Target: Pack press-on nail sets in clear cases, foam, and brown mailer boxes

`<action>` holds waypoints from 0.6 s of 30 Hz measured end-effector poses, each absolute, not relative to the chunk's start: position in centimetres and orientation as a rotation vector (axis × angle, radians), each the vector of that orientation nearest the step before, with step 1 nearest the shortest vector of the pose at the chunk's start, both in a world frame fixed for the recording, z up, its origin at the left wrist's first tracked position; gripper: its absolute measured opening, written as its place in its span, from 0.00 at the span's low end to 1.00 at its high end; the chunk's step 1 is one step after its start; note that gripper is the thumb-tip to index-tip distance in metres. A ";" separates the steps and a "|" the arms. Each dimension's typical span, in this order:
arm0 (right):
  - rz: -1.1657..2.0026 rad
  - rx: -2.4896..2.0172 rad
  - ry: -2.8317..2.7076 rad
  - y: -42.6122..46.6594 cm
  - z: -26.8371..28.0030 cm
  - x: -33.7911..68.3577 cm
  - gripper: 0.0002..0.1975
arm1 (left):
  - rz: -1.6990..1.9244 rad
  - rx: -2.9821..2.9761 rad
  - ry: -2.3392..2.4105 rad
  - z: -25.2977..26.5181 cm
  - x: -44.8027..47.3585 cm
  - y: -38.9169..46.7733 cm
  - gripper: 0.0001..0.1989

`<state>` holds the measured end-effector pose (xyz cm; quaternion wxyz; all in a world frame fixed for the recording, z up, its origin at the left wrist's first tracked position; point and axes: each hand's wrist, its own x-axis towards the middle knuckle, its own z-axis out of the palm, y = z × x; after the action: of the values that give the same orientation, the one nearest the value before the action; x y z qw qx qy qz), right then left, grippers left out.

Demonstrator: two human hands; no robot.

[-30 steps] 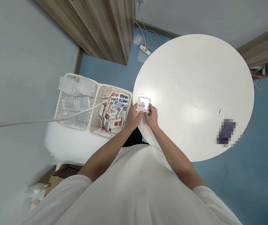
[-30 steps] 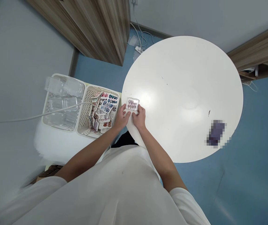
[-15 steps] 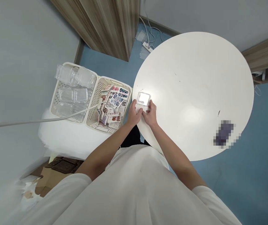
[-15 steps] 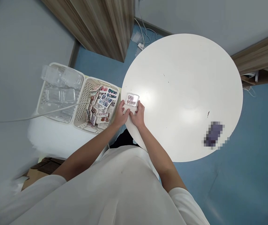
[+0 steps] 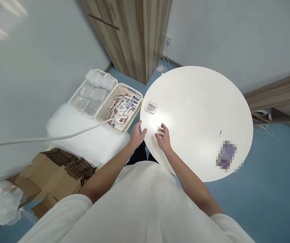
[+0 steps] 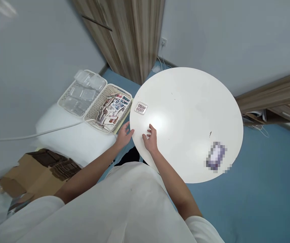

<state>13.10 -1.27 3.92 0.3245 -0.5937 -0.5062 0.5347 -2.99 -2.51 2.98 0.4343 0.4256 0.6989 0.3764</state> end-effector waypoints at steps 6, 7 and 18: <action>1.530 -1.530 -1.276 -5.0 4.3 14.4 0.26 | 1.003 0.961 1.796 3.7 -2.4 -8.6 0.20; 1.557 -1.523 -1.283 -5.4 4.4 14.3 0.25 | 1.015 0.932 1.801 3.9 -2.5 -9.3 0.19; 1.836 -1.234 -1.572 -6.0 4.3 8.7 0.15 | 1.149 0.774 1.958 6.2 -7.7 -14.4 0.17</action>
<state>8.74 -5.96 4.34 0.2122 -0.4445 -0.5659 0.6612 -7.72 -14.38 6.17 0.3628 0.3007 0.7606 0.4465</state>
